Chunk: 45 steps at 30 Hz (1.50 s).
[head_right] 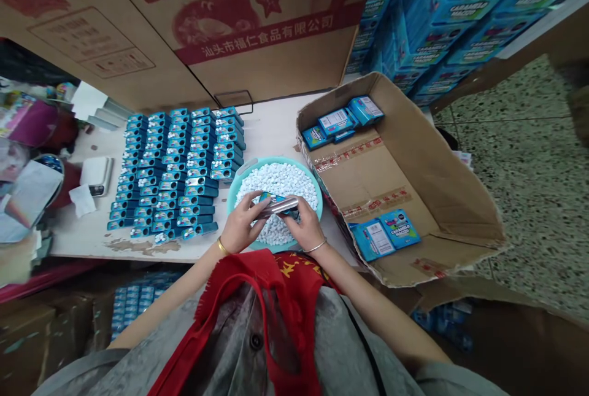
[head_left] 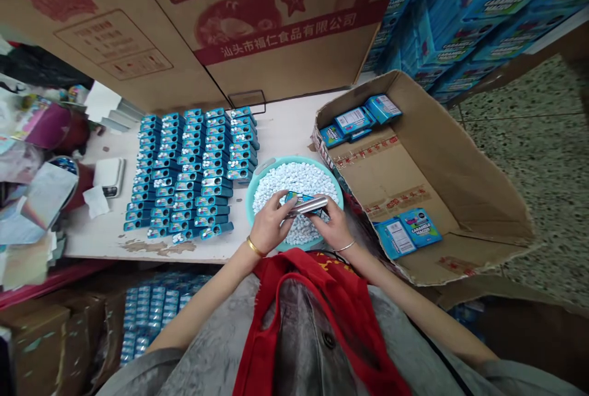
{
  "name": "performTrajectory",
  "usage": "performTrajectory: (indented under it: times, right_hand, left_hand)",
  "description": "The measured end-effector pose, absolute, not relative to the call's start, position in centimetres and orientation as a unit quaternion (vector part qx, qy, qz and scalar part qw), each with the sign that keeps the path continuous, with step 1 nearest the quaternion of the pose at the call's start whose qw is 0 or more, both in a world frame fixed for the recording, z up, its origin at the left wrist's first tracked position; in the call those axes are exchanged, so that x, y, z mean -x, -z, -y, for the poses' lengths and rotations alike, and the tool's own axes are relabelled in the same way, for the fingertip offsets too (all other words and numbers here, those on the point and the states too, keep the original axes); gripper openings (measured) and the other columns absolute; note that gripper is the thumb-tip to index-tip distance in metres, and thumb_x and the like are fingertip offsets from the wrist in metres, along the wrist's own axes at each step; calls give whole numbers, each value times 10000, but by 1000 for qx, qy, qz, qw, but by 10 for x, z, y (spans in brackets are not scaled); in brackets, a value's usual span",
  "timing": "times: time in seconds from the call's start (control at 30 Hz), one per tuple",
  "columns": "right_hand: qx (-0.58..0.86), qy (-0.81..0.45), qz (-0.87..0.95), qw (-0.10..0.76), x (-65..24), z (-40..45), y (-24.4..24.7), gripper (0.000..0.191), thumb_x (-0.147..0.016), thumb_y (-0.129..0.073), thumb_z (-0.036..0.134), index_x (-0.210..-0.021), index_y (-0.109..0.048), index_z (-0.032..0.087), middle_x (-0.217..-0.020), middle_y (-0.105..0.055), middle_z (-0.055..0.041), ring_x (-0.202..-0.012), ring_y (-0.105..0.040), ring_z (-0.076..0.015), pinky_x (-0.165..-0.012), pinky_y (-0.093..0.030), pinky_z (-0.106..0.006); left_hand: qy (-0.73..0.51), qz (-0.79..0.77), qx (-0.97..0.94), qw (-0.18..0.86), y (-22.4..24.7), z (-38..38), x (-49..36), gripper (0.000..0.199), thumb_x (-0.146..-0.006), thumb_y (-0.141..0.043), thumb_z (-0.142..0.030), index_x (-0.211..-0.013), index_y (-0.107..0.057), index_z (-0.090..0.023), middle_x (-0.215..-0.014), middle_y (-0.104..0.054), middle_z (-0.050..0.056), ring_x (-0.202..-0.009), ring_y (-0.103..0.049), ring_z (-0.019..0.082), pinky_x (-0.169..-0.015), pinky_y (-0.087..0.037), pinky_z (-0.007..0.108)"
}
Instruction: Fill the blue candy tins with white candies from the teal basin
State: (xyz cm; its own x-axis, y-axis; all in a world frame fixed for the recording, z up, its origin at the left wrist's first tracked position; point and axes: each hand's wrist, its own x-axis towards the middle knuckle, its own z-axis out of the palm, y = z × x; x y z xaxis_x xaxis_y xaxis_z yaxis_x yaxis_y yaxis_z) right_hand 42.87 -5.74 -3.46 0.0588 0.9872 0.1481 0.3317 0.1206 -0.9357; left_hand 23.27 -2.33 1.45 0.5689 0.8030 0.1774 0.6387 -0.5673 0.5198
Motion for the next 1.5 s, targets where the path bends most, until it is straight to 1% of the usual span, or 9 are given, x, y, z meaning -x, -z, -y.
performTrajectory:
  times: [0.2, 0.43, 0.53, 0.63, 0.73, 0.9, 1.13, 1.3, 1.5]
  right_hand:
    - [519, -373, 616, 460, -425, 55, 26, 308, -847, -571, 244, -1155, -572, 237, -1079, -658, -60, -1029, -627, -217, -920, -513, -376]
    - [517, -398, 601, 461, -417, 55, 31, 336, -853, -645, 348, -1155, -552, 232, -1101, -656, -68, -1015, -636, -214, -913, -516, -371]
    - [545, -364, 600, 458, -423, 57, 31, 321, -856, -651, 339, -1144, -560, 231, -1070, -661, -67, -1005, -635, -214, -908, -511, -371]
    - [599, -314, 576, 460, -438, 62, 33, 342, -843, -666, 347, -1145, -567, 223, -1070, -661, -77, -1008, -628, -226, -909, -505, -385]
    - [633, -298, 555, 449, -452, 66, 35, 369, -837, -666, 361, -1162, -563, 219, -1089, -656, -84, -1005, -625, -235, -918, -499, -409]
    - [641, -280, 563, 441, -460, 67, 37, 368, -845, -653, 373, -1165, -561, 215, -1077, -661, -85, -1001, -625, -236, -921, -498, -417]
    - [611, -276, 619, 409, -446, 61, 35, 319, -863, -591, 281, -1176, -555, 233, -1106, -644, -98, -1049, -611, -257, -932, -503, -427]
    - [571, -290, 660, 394, -432, 57, 42, 345, -850, -531, 204, -1193, -546, 237, -1107, -641, -103, -1081, -602, -274, -951, -500, -462]
    - [556, -313, 646, 419, -429, 58, 44, 325, -870, -563, 293, -1192, -531, 257, -1123, -646, -91, -1076, -608, -260, -937, -506, -450]
  left_hand:
    - [-256, -294, -899, 200, -27, 20, -224, 418, -847, -554, -184, -1264, -551, -207, -1340, -495, 166, -991, -592, 205, -819, -534, 342]
    - [-338, -413, -809, 248, -30, 9, -223, 359, -838, -523, -160, -1194, -570, -174, -1073, -588, 106, -997, -580, 204, -850, -498, 353]
    - [-272, -529, -754, 279, -6, -1, -221, 134, -880, -504, -225, -942, -609, -170, -827, -589, 46, -801, -563, 178, -743, -464, 313]
    - [-129, -614, -707, 326, 29, -6, -226, 155, -839, -610, -305, -764, -558, -180, -691, -523, 11, -695, -516, 175, -680, -414, 298]
    - [-58, -620, -689, 370, 59, -2, -240, 139, -757, -686, -234, -800, -566, -180, -766, -552, 30, -733, -531, 188, -703, -403, 300]
    - [-81, -608, -678, 405, 71, 0, -250, 70, -768, -578, -105, -771, -562, -173, -753, -571, 20, -733, -551, 165, -726, -418, 282]
    - [-225, -554, -613, 517, 7, -5, -243, 217, -877, -527, -346, -973, -579, -159, -616, -490, -47, -514, -464, 97, -538, -404, 230]
    - [-188, -479, -758, 401, -36, 7, -268, 81, -855, -556, -237, -826, -604, -178, -741, -565, 18, -720, -543, 161, -697, -466, 291]
    - [-264, -401, -799, 362, -47, 3, -254, 272, -874, -552, -180, -1137, -619, -197, -1028, -629, 83, -955, -600, 195, -850, -492, 338]
